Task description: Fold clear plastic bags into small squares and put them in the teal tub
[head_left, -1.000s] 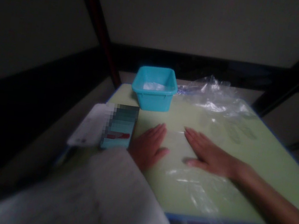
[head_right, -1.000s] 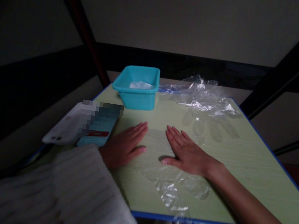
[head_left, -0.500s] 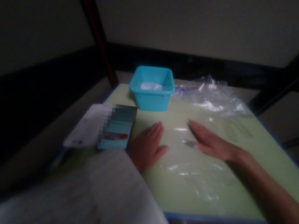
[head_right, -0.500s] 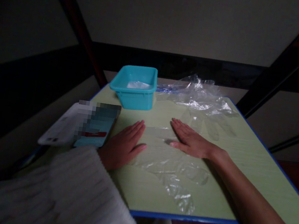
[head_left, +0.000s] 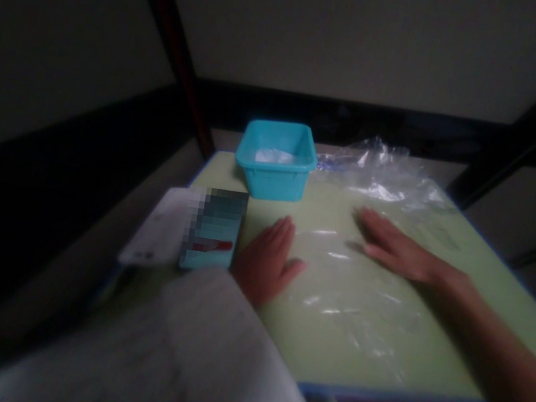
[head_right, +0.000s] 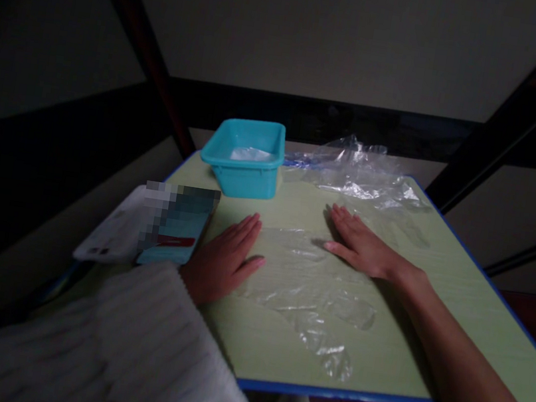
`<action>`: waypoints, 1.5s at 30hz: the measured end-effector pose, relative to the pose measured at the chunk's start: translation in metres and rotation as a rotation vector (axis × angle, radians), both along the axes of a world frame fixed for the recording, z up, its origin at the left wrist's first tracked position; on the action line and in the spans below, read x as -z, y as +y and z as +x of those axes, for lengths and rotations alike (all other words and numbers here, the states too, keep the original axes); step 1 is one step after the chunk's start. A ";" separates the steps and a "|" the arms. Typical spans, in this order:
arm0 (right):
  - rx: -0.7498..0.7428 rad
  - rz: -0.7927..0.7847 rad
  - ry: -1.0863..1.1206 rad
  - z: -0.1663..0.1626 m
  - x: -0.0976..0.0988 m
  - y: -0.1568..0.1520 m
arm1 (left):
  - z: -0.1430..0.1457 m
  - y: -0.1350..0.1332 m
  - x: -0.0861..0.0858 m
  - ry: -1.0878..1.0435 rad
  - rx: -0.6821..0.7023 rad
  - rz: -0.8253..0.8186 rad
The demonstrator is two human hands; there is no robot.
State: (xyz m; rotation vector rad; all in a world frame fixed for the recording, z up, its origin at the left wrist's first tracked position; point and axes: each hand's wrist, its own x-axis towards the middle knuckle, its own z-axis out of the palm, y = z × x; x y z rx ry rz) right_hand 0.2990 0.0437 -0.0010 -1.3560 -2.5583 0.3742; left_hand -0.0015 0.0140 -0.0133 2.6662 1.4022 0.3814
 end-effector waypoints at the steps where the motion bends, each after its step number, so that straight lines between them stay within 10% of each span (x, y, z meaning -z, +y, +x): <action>1: -0.010 0.009 -0.013 -0.003 0.000 -0.002 | 0.001 0.000 -0.001 -0.006 0.000 0.006; 18: -0.062 0.018 -0.121 -0.012 0.011 -0.004 | -0.002 0.001 0.003 0.061 0.090 0.021; 28: 0.041 -0.186 0.189 -0.003 -0.007 -0.010 | 0.000 0.003 0.003 0.027 0.081 0.004; 45: -0.073 0.131 0.051 -0.017 -0.010 -0.006 | 0.005 -0.007 -0.006 -0.054 0.076 -0.007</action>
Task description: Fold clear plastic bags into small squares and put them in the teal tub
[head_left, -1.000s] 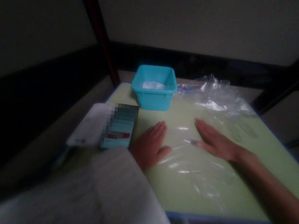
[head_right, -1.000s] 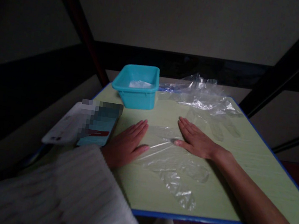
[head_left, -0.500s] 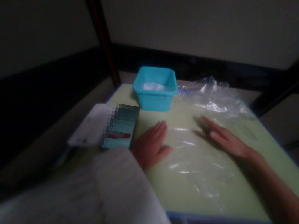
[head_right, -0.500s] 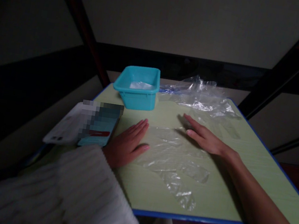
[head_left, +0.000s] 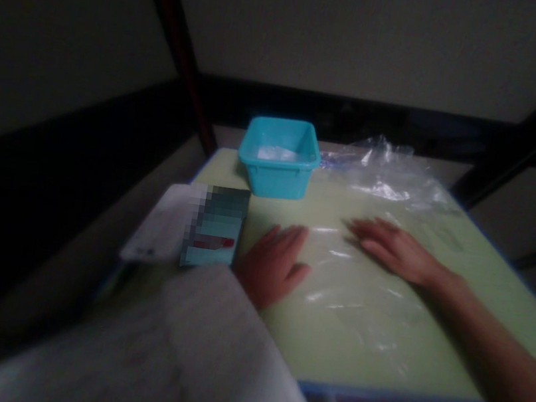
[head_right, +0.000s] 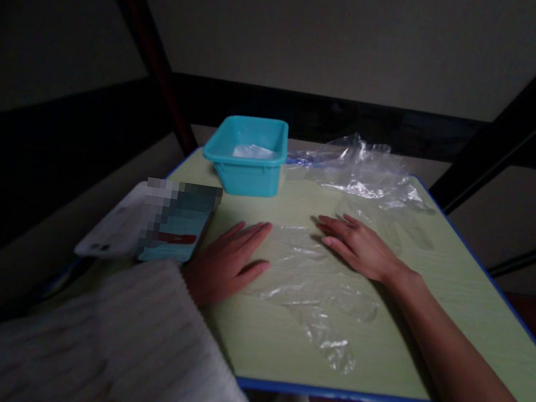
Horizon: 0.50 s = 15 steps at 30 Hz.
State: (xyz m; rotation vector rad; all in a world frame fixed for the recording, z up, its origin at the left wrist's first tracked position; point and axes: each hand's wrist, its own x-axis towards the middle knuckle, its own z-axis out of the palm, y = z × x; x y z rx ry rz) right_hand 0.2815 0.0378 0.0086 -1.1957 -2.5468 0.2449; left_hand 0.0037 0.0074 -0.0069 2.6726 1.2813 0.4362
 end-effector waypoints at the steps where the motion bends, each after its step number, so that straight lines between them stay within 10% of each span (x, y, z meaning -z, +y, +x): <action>1: -0.003 0.009 -0.015 0.000 0.002 0.001 | 0.000 0.000 0.000 0.005 -0.002 -0.008; 15: -0.059 -0.137 0.054 0.000 -0.013 -0.003 | -0.002 0.002 0.002 0.036 -0.025 0.015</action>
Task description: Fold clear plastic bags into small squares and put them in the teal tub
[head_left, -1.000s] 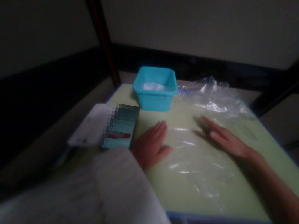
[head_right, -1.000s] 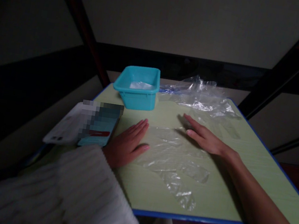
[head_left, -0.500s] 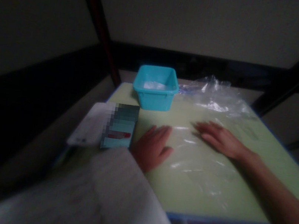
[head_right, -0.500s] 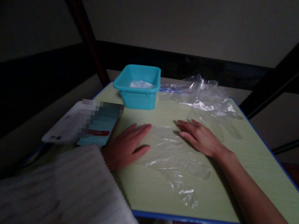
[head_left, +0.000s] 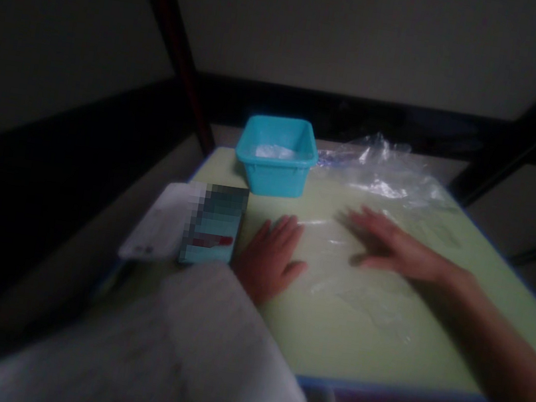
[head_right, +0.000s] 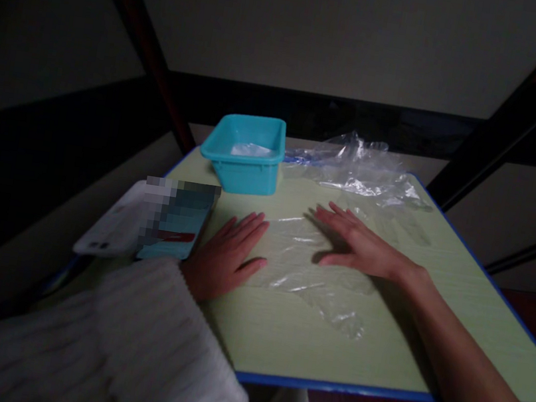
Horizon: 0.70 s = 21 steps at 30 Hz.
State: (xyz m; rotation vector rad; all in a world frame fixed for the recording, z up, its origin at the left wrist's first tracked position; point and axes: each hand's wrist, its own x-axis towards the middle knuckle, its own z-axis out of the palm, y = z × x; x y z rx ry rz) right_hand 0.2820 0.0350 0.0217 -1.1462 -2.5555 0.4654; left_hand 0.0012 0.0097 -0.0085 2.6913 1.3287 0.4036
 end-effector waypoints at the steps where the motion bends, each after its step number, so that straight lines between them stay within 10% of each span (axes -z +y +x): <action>1: -0.027 -0.031 0.018 -0.001 -0.006 -0.004 | 0.000 0.000 0.000 -0.027 0.006 0.019; 9: -0.196 -0.566 -0.237 -0.009 -0.041 -0.051 | 0.003 -0.008 -0.004 -0.272 0.080 0.048; 15: -0.157 -0.549 -0.329 -0.005 -0.037 -0.061 | 0.002 -0.007 -0.003 -0.352 0.138 0.018; 21: -0.250 -0.481 -0.249 -0.003 -0.033 -0.055 | 0.005 -0.011 -0.006 -0.297 0.501 -0.015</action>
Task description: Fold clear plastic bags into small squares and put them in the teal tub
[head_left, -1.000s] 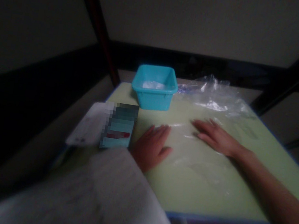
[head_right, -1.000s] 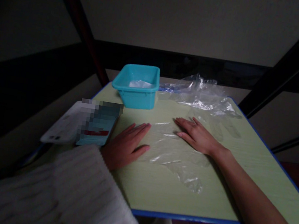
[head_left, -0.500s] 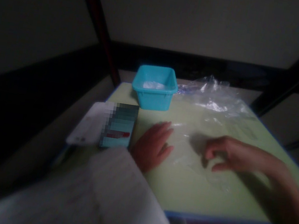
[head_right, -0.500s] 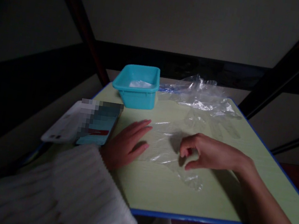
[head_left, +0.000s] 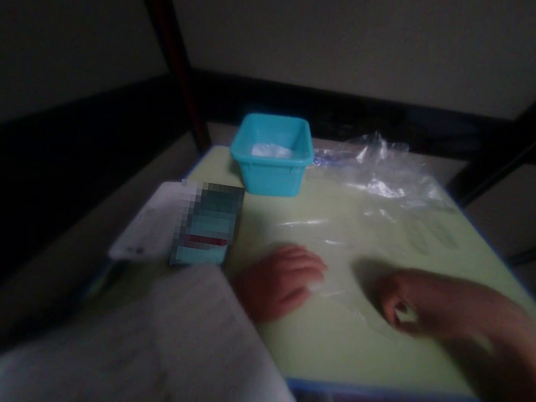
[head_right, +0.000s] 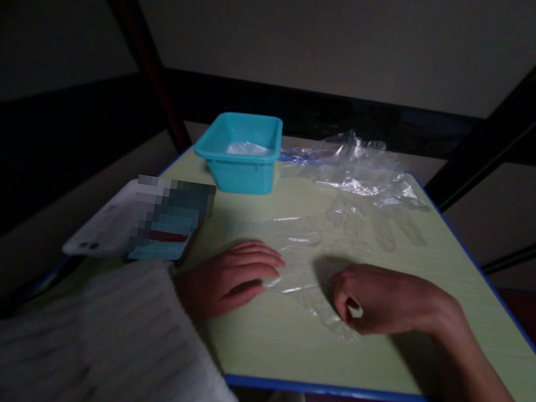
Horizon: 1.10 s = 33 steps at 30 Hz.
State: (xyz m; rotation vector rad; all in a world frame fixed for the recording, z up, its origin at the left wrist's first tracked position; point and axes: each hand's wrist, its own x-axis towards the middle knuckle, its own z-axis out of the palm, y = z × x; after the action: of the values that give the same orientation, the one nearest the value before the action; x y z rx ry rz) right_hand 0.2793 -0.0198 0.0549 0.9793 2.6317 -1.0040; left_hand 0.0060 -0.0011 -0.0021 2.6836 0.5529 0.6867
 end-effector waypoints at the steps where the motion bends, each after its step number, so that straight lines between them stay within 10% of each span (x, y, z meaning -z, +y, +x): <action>1: -0.007 -0.009 0.009 0.000 -0.001 0.000 | 0.001 -0.001 0.000 0.009 0.054 0.007; 24: -0.028 -0.027 0.141 -0.010 -0.016 0.002 | 0.004 -0.003 0.001 0.000 0.150 0.007; 33: 0.399 0.641 0.121 -0.011 0.001 0.022 | 0.004 -0.009 -0.004 0.050 0.095 0.061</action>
State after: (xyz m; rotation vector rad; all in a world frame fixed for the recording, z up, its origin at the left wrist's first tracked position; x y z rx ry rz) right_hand 0.2681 0.0017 0.0535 1.6661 2.9929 -0.2472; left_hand 0.0098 -0.0096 0.0024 2.7707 0.4201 0.6212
